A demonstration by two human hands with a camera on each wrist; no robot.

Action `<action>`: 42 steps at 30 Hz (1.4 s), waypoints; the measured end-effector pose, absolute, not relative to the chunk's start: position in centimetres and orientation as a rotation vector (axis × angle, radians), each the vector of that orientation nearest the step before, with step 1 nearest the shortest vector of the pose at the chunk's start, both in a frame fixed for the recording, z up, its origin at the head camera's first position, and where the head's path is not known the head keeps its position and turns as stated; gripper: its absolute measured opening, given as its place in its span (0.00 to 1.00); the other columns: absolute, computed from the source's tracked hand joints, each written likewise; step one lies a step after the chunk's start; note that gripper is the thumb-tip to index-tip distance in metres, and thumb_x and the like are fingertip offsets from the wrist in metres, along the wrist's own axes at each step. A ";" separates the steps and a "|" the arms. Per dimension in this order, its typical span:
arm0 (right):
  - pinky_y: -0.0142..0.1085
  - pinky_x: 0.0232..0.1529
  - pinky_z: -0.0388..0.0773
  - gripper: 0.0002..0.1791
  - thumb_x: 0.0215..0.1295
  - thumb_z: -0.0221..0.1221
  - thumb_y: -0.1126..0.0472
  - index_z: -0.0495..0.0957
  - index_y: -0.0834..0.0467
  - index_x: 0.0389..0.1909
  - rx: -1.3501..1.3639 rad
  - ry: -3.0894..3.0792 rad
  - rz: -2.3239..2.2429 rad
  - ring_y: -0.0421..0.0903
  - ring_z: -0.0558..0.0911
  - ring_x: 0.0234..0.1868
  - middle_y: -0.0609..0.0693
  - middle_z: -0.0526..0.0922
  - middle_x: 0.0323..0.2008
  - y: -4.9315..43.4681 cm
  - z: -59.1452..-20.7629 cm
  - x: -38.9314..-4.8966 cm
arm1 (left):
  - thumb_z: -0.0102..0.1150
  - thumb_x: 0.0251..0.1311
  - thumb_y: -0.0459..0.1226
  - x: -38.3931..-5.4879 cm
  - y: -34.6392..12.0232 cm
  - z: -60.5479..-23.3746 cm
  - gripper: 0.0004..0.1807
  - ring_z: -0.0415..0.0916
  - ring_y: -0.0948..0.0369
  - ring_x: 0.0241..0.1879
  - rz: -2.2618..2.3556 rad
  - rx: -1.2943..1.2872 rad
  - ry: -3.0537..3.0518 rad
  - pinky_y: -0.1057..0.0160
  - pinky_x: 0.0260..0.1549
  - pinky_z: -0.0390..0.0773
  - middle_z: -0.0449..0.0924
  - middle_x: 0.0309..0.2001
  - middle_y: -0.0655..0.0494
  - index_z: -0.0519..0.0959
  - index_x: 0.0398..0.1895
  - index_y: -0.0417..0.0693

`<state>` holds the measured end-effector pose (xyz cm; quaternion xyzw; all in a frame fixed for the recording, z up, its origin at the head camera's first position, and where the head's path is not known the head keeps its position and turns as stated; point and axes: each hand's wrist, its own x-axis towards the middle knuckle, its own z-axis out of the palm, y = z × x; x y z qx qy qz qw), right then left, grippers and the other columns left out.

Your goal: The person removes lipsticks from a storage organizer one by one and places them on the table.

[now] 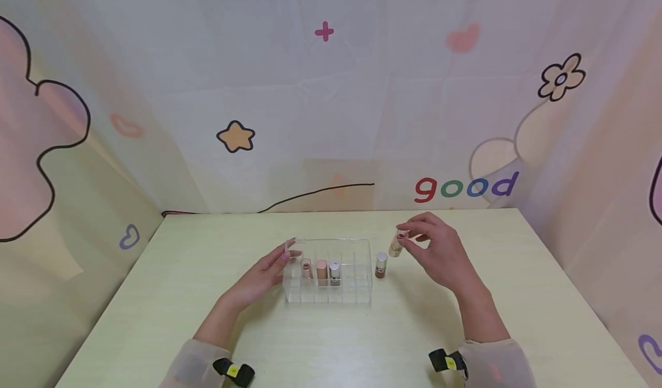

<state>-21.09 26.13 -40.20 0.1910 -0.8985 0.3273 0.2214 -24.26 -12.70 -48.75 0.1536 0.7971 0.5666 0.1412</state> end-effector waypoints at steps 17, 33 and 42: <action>0.29 0.44 0.85 0.14 0.61 0.72 0.69 0.89 0.56 0.47 0.516 -2.526 0.878 0.45 0.84 0.42 0.47 0.85 0.44 26.0 -40.8 -21.4 | 0.39 0.82 0.54 -24.2 -12.7 -48.6 0.28 0.61 0.49 0.79 1.645 0.440 2.291 0.40 0.72 0.70 0.69 0.76 0.53 0.56 0.82 0.71; 0.40 0.45 0.88 0.14 0.62 0.71 0.69 0.89 0.58 0.49 0.502 -2.593 0.884 0.49 0.86 0.43 0.49 0.85 0.45 25.7 -40.9 -21.4 | 0.39 0.82 0.55 -24.1 -12.7 -48.6 0.29 0.61 0.48 0.79 1.645 0.431 2.285 0.40 0.72 0.70 0.69 0.76 0.53 0.56 0.82 0.70; 0.48 0.48 0.88 0.13 0.64 0.70 0.68 0.88 0.58 0.49 0.486 -2.662 0.893 0.50 0.86 0.44 0.51 0.84 0.45 25.8 -41.2 -21.5 | 0.39 0.82 0.56 -24.2 -12.8 -48.6 0.29 0.59 0.49 0.80 1.649 0.432 2.262 0.40 0.73 0.69 0.69 0.76 0.54 0.56 0.82 0.71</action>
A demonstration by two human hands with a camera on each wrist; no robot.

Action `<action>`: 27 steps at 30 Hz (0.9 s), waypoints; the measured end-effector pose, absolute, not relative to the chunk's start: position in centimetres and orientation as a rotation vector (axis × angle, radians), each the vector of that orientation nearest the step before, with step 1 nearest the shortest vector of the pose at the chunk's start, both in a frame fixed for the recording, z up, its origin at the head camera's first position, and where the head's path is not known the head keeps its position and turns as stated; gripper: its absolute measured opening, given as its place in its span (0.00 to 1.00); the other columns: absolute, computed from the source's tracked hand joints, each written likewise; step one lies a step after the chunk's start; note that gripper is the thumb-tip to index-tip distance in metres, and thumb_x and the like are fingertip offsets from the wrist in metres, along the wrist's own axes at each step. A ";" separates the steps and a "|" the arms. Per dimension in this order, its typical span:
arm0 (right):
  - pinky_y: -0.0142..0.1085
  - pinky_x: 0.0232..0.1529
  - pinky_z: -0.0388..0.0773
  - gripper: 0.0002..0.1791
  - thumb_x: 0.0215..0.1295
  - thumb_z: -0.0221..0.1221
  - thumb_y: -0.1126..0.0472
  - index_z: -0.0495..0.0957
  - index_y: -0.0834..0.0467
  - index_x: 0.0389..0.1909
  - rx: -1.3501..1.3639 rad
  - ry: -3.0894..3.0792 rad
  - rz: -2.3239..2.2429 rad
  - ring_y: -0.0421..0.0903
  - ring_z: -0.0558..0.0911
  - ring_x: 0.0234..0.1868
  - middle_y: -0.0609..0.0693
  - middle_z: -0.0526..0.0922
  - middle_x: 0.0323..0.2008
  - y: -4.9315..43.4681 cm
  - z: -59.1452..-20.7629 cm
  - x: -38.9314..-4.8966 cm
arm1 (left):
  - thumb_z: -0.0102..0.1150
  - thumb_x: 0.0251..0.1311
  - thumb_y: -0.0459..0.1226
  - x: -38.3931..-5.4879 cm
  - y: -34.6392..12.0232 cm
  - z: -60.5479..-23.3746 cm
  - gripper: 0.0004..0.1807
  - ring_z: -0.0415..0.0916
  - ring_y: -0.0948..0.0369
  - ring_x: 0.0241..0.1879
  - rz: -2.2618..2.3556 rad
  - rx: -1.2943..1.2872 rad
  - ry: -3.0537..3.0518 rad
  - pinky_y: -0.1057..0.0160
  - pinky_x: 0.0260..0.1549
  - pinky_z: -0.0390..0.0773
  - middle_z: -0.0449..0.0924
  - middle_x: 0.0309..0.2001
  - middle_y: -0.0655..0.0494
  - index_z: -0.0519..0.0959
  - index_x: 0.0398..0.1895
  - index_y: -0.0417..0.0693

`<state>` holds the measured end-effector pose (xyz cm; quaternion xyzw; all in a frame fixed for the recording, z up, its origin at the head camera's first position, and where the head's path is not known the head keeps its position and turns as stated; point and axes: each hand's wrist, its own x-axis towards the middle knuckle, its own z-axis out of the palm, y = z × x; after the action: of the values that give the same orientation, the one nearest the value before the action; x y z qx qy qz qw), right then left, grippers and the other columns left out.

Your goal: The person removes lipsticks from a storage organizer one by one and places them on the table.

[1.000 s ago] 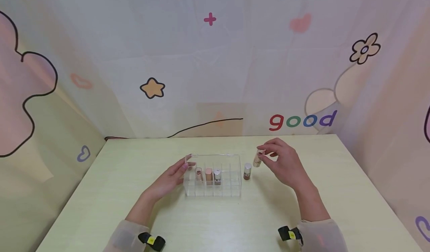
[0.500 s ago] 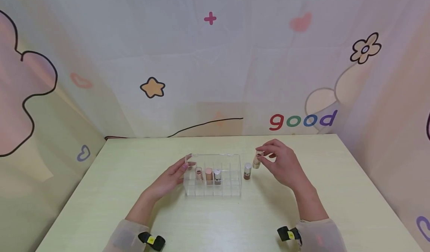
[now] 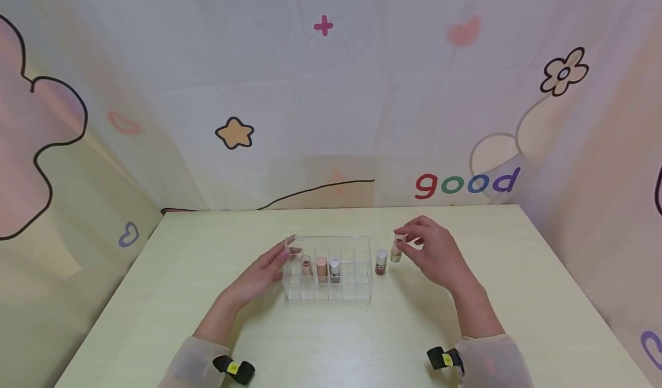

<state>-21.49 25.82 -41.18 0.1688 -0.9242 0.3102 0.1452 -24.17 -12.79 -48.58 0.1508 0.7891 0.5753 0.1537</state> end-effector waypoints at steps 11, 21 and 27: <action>0.46 0.47 0.88 0.14 0.63 0.70 0.69 0.88 0.58 0.49 0.502 -2.674 0.891 0.49 0.86 0.43 0.49 0.84 0.44 26.0 -41.7 -21.8 | 0.39 0.82 0.56 -24.3 -12.8 -48.6 0.30 0.59 0.49 0.80 1.648 0.436 2.260 0.40 0.73 0.69 0.69 0.76 0.54 0.56 0.82 0.69; 0.48 0.48 0.88 0.14 0.64 0.70 0.68 0.88 0.57 0.50 0.465 -2.744 0.918 0.49 0.86 0.44 0.50 0.84 0.44 25.8 -41.8 -21.9 | 0.39 0.82 0.55 -24.2 -12.8 -48.5 0.30 0.60 0.49 0.79 1.647 0.444 2.263 0.40 0.73 0.69 0.69 0.76 0.54 0.55 0.83 0.66; 0.51 0.49 0.87 0.13 0.64 0.70 0.67 0.88 0.57 0.50 0.446 -2.778 0.932 0.51 0.85 0.46 0.51 0.84 0.46 25.7 -41.9 -21.9 | 0.39 0.82 0.55 -24.3 -12.8 -48.6 0.31 0.60 0.48 0.79 1.648 0.446 2.265 0.40 0.72 0.70 0.69 0.76 0.53 0.55 0.83 0.66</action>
<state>-21.87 25.73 -41.85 0.1500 -0.9336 0.3132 0.0884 -24.26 -12.82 -48.57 0.1556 0.7893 0.5741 0.1520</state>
